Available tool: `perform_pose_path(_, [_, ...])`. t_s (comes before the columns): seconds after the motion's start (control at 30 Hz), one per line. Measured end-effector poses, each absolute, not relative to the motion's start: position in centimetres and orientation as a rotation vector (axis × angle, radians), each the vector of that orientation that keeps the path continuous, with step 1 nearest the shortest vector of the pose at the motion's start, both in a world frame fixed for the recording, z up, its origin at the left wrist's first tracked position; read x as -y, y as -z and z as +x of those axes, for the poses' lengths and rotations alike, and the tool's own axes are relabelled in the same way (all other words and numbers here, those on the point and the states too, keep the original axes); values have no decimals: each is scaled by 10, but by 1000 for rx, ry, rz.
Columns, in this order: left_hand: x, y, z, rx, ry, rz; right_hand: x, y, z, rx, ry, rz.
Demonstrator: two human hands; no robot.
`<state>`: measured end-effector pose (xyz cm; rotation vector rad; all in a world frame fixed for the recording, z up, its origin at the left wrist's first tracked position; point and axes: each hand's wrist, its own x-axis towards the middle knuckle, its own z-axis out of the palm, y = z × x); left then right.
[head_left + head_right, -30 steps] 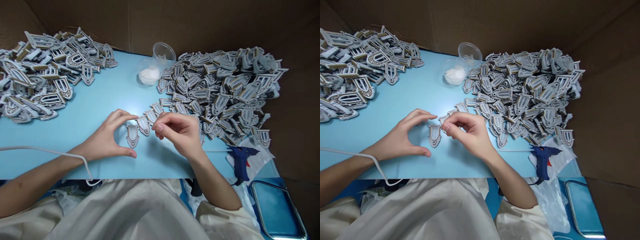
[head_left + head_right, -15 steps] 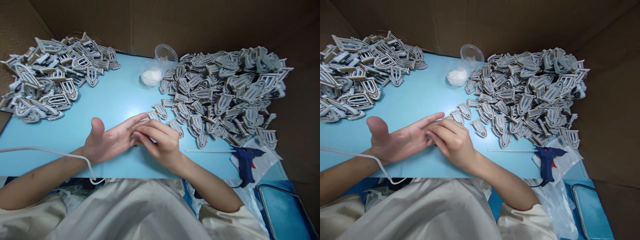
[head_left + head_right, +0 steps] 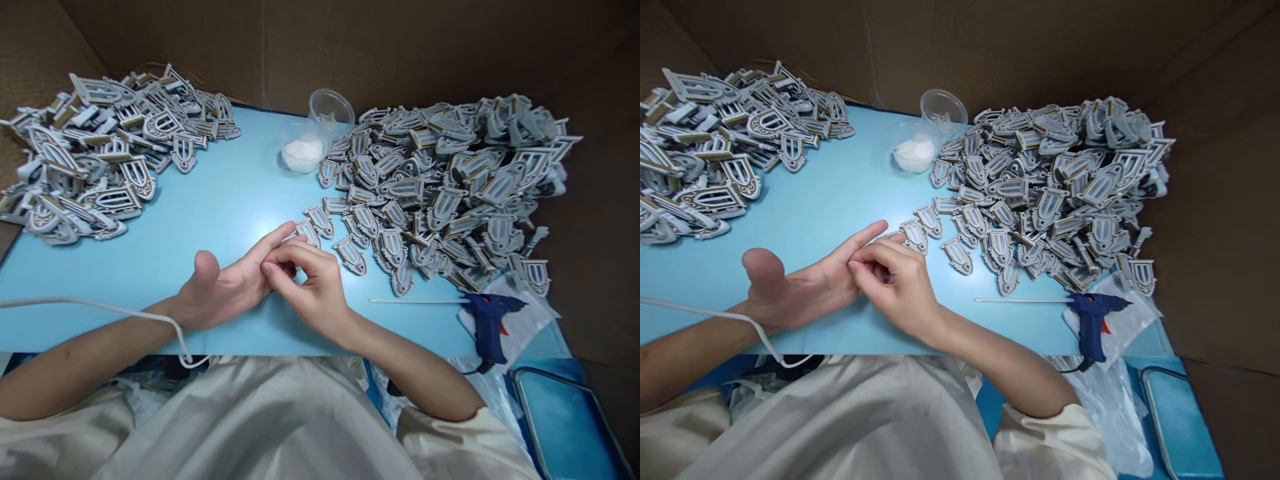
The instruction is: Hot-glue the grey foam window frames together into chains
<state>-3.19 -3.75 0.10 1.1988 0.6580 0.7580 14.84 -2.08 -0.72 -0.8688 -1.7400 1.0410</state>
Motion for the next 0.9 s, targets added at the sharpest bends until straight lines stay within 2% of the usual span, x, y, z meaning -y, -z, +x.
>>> perform_pose_path(0.2, [34, 1, -37, -733, -888, 1061, 12, -3, 160, 1395, -1555, -784])
perform_pose_path(0.4, [28, 1, -57, -1103, -1151, 1961, 1, -3, 168, 1143, -1784, -752])
perform_pose_path(0.57, [23, -7, -68, -1130, -1058, 2459, -1, -13, 176, 1194, -1671, -708])
perform_pose_path(0.9, [13, -4, -74, -922, -1011, 2596, -37, -70, 198, 1314, -1320, -811])
